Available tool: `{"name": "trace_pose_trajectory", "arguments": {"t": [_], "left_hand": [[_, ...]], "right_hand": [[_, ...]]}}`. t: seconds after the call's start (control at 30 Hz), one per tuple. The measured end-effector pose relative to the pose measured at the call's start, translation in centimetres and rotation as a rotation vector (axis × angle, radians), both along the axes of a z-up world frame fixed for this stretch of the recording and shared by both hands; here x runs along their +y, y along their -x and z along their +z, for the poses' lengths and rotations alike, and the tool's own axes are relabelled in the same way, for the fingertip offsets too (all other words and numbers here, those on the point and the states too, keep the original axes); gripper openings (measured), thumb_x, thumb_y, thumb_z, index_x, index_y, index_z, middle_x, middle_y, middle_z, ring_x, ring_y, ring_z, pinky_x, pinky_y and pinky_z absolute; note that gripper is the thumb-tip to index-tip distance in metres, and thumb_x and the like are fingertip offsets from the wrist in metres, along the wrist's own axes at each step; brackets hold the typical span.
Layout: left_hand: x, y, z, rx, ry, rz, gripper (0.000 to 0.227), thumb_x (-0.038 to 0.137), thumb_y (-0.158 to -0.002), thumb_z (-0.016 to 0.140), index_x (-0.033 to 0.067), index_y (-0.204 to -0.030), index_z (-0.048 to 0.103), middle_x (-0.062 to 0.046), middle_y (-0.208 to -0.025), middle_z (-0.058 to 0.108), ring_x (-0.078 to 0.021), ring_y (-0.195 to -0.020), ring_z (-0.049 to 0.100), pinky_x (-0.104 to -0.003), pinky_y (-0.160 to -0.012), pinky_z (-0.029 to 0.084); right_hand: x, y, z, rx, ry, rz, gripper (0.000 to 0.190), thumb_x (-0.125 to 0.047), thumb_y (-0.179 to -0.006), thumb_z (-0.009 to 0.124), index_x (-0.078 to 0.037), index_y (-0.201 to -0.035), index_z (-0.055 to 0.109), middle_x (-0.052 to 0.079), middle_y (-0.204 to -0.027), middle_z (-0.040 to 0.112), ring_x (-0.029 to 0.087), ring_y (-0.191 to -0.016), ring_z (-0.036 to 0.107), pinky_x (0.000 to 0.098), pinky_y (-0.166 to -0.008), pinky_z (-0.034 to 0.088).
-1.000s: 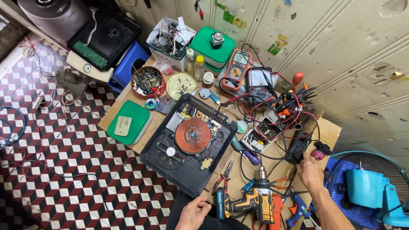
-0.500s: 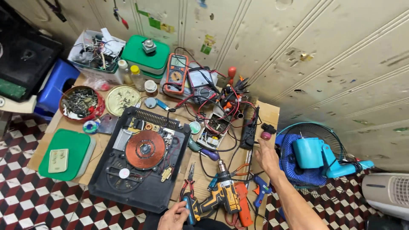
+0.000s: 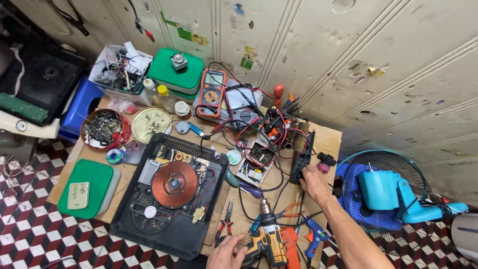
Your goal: Repairing an induction cooker by inspecting internal components, reconnecting parts, and reassembling the unit.
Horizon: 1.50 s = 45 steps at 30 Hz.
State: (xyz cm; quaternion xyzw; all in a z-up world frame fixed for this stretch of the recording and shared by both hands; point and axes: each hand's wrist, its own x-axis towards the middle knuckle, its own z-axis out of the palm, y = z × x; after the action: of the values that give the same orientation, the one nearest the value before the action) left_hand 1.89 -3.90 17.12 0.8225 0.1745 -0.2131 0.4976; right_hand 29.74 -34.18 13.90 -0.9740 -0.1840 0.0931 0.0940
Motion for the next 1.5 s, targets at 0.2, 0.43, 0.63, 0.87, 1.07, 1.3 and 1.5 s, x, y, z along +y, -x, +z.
{"name": "trace_pose_trajectory", "arguments": {"t": [0.2, 0.43, 0.63, 0.87, 1.07, 1.3, 1.5], "left_hand": [[-4.8, -6.4, 5.4, -0.166, 0.128, -0.185, 0.043, 0.023, -0.088, 0.074, 0.0180, -0.130, 0.065, -0.007, -0.110, 0.071, -0.0226, -0.088, 0.075, -0.038, -0.079, 0.058], [-6.3, -8.6, 7.1, -0.205, 0.139, -0.256, 0.041, 0.020, -0.090, 0.071, 0.0124, -0.129, 0.063, -0.012, -0.114, 0.070, -0.0315, -0.096, 0.072, -0.041, -0.085, 0.056], [-3.7, -6.3, 8.1, -0.114, 0.112, -0.208, 0.037, 0.023, -0.094, 0.069, 0.0110, -0.129, 0.062, -0.018, -0.120, 0.067, -0.0393, -0.109, 0.065, -0.047, -0.094, 0.052], [-3.8, -4.9, 6.3, -0.128, 0.135, -0.242, 0.040, 0.025, -0.094, 0.068, 0.0110, -0.132, 0.061, -0.021, -0.122, 0.066, -0.0430, -0.114, 0.062, -0.049, -0.098, 0.048], [-2.1, -4.8, 9.0, -0.085, 0.162, -0.186, 0.040, 0.026, -0.094, 0.067, 0.0101, -0.130, 0.062, -0.019, -0.118, 0.067, -0.0388, -0.103, 0.068, -0.047, -0.093, 0.052], [-1.5, -2.6, 7.4, -0.183, 0.140, -0.152, 0.040, 0.024, -0.093, 0.070, 0.0067, -0.128, 0.065, -0.020, -0.116, 0.067, -0.0388, -0.105, 0.066, -0.046, -0.093, 0.052], [-0.7, -0.6, 7.2, -0.191, 0.146, -0.115, 0.039, 0.024, -0.092, 0.070, 0.0062, -0.127, 0.065, -0.017, -0.120, 0.068, -0.0375, -0.110, 0.065, -0.046, -0.095, 0.051]], "right_hand": [[-1.4, 0.2, -0.7, 0.019, 0.060, 0.000, 0.024, -0.013, -0.077, 0.074, -0.002, -0.096, 0.066, 0.016, -0.103, 0.064, 0.036, -0.105, 0.063, 0.0465, -0.091, 0.052], [-3.2, -0.2, -1.4, -0.050, 0.045, 0.163, 0.028, 0.002, -0.079, 0.056, 0.002, -0.106, 0.065, 0.021, -0.108, 0.064, 0.039, -0.105, 0.063, 0.0468, -0.090, 0.052], [-2.0, -0.6, -1.4, 0.022, 0.145, 0.253, 0.022, 0.000, -0.077, 0.058, 0.001, -0.098, 0.064, 0.019, -0.103, 0.066, 0.037, -0.105, 0.065, 0.0447, -0.091, 0.054], [-2.3, -2.1, 0.3, 0.139, 0.208, 0.254, 0.015, -0.003, -0.083, 0.060, 0.000, -0.099, 0.061, 0.019, -0.100, 0.068, 0.037, -0.098, 0.068, 0.0455, -0.083, 0.057], [-0.2, -1.1, 4.9, 0.434, 0.226, 0.158, 0.029, -0.013, -0.086, 0.068, -0.006, -0.111, 0.057, 0.020, -0.100, 0.072, 0.037, -0.103, 0.071, 0.0457, -0.086, 0.056], [0.5, 4.4, 1.6, 0.421, 0.185, 0.207, 0.048, -0.016, -0.080, 0.073, -0.009, -0.125, 0.058, 0.013, -0.125, 0.067, 0.034, -0.116, 0.065, 0.0403, -0.097, 0.055], [-0.2, 4.8, -2.5, 0.318, 0.181, 0.355, 0.068, -0.012, -0.076, 0.073, -0.003, -0.138, 0.050, 0.018, -0.149, 0.049, 0.033, -0.137, 0.052, 0.0342, -0.114, 0.045]]}}
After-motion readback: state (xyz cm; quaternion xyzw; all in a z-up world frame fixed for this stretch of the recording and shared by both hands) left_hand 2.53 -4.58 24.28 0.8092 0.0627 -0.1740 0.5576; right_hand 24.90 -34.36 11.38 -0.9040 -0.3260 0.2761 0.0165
